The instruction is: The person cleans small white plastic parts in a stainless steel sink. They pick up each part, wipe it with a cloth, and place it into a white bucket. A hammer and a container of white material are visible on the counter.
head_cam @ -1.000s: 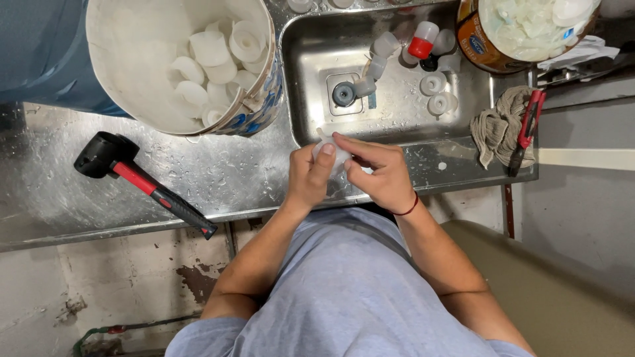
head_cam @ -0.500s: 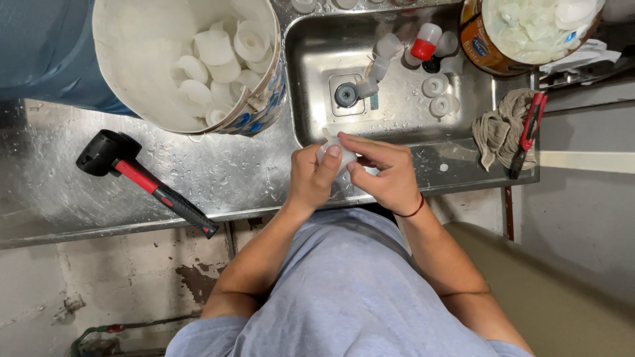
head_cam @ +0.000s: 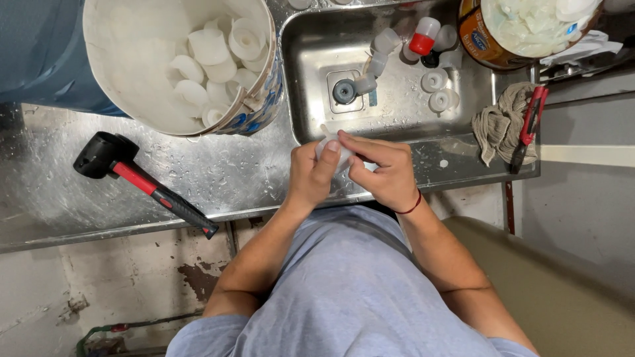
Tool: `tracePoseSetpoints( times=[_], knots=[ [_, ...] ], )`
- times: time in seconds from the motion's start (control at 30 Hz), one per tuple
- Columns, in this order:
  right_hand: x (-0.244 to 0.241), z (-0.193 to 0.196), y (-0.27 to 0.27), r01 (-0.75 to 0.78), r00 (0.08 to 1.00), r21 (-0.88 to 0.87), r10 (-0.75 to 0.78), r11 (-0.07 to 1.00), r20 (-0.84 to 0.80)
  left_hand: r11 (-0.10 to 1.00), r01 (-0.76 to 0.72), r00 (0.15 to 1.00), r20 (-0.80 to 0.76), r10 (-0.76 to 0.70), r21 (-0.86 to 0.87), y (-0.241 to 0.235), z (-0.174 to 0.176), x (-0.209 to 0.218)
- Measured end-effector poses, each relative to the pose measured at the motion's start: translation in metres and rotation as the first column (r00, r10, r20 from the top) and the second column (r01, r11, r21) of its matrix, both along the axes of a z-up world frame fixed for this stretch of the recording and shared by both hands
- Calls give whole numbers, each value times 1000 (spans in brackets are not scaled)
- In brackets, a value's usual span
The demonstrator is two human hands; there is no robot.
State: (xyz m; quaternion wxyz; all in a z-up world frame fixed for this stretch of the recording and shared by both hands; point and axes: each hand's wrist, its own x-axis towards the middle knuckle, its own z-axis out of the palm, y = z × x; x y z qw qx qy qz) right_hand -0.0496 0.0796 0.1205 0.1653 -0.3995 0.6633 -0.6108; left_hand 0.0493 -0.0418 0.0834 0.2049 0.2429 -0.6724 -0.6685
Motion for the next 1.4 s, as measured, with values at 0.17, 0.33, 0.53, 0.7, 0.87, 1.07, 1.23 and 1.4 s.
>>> tracePoseSetpoints(
  times=[0.17,0.33,0.53,0.7,0.87,1.07,1.23,1.4],
  knots=[
    [-1,-5,0,9,999,-7,-9,1000,42,1000,-2,1000,-5,2,11,0,0,-1],
    [1,-4,2,0,994,12,-2,1000,105,1000,-2,1000,8,2,17,1,-1,0],
    [-2,-5,3,1,1000,19,-1,1000,23,1000,4,999,32,-3,-25,0,3,1],
    [-3,-11,4,13,994,55,-19,998,104,994,15,999,36,-19,104,-1,-16,0],
    [-4,-5,10,-2,984,31,-3,1000,179,958,-28,984,176,-23,284,4,-4,1],
    [-20,-33,48,72,964,188,-117,980,240,951,-231,946,-277,170,-203,-40,62,32],
    [-20,-74,94,149,941,367,-245,918,232,659,-546,827,-458,327,-517,-98,87,40],
    [-13,-115,134,200,926,464,-321,863,197,441,-657,753,-563,341,-612,-115,104,54]
  ],
)
